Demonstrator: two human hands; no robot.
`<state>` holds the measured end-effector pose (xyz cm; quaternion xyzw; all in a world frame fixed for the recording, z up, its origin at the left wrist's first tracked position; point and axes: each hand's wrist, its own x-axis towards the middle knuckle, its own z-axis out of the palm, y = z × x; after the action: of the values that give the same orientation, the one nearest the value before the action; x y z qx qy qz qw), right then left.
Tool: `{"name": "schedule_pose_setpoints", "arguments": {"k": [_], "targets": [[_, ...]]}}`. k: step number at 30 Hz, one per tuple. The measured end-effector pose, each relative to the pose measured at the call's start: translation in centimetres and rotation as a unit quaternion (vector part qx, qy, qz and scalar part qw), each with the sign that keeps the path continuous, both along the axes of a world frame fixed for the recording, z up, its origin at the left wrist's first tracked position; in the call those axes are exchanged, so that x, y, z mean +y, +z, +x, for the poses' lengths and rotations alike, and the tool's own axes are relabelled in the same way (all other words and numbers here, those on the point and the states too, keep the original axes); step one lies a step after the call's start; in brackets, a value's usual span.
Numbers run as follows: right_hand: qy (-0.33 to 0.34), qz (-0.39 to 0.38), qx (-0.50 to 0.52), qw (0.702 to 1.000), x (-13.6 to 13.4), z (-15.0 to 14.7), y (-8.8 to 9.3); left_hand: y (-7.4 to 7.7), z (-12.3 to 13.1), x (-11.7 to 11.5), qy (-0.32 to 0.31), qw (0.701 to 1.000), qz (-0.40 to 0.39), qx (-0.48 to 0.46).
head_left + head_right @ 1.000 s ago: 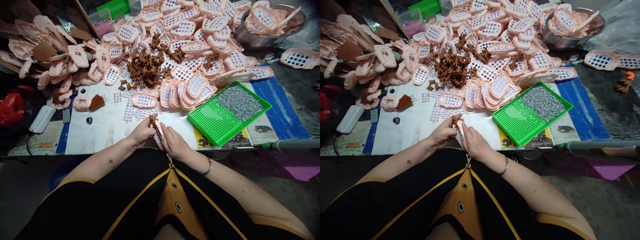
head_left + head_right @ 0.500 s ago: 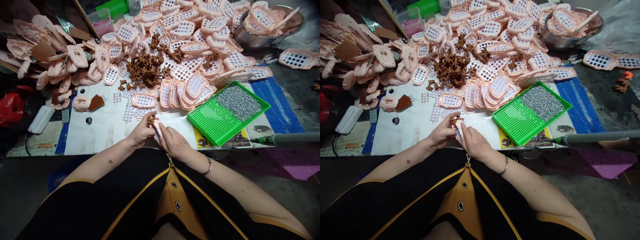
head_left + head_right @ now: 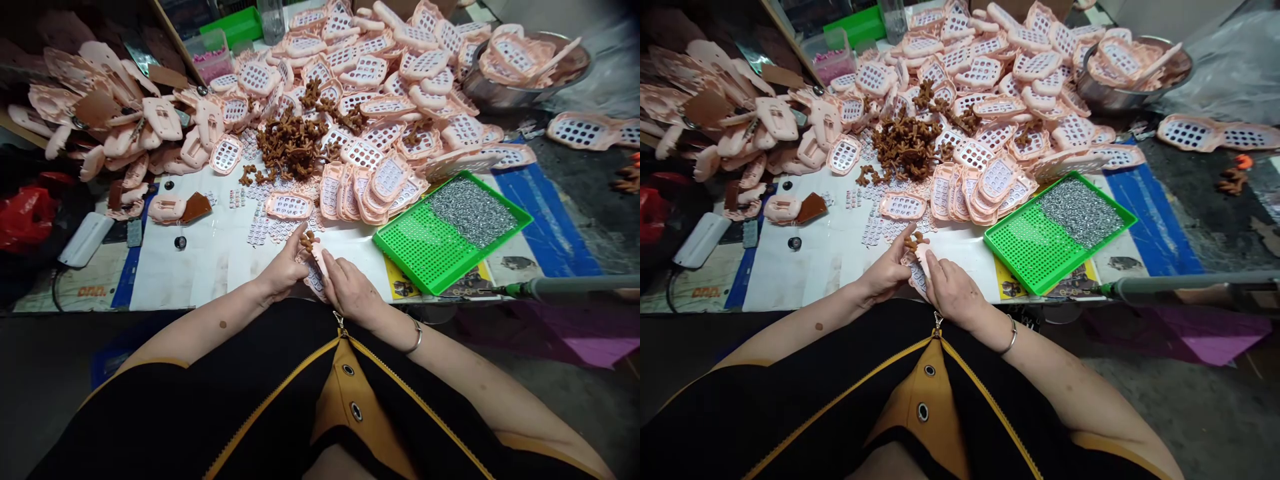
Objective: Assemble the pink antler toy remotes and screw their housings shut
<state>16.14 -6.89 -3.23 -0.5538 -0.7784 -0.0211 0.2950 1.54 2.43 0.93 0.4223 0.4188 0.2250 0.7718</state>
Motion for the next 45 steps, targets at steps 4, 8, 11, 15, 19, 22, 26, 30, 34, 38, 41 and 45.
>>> {"name": "schedule_pose_setpoints", "arguments": {"k": [4,8,11,15,19,22,26,30,34,38,41,45], "targets": [[0.006,0.004,0.011,1.000,0.1,0.2,0.0,0.3,-0.1,0.1,0.004,0.999,-0.037,-0.034],[0.009,0.006,0.018,1.000,0.2,0.3,0.3,0.1,0.0,0.3,-0.007,0.993,-0.076,-0.090],[0.015,-0.012,0.047,0.999,0.2,0.6,0.7,-0.5,0.0,0.5,-0.038,0.989,-0.097,-0.108],[-0.001,-0.119,0.202,0.972,0.3,1.3,0.8,-0.8,-0.3,0.6,-0.051,0.987,-0.093,-0.123],[0.019,-0.317,0.408,0.856,0.2,2.2,0.8,-0.7,-0.5,0.4,-0.069,0.985,-0.088,-0.132],[0.035,-0.391,0.479,0.785,0.1,2.4,1.3,-1.0,-0.7,0.2,-0.087,0.986,-0.065,-0.128],[0.072,-0.425,0.529,0.731,0.1,2.3,2.0,-1.6,-0.9,0.2,-0.106,0.988,-0.038,-0.110],[0.091,-0.419,0.574,0.698,-0.1,2.3,1.6,-1.7,-1.3,0.3,-0.133,0.987,-0.015,-0.093],[0.128,-0.408,0.586,0.689,-0.2,2.7,1.0,-1.6,-1.6,0.4,-0.155,0.983,0.003,-0.097],[0.128,-0.390,0.563,0.717,-0.3,3.2,0.7,-1.7,-1.7,0.6,-0.168,0.980,0.003,-0.111],[0.126,-0.381,0.571,0.716,-0.3,3.3,0.5,-1.7,-1.7,0.7,-0.171,0.979,0.000,-0.111],[0.118,-0.396,0.588,0.696,-0.3,3.3,0.7,-1.3,-1.6,0.7,-0.164,0.981,-0.007,-0.100]]}}
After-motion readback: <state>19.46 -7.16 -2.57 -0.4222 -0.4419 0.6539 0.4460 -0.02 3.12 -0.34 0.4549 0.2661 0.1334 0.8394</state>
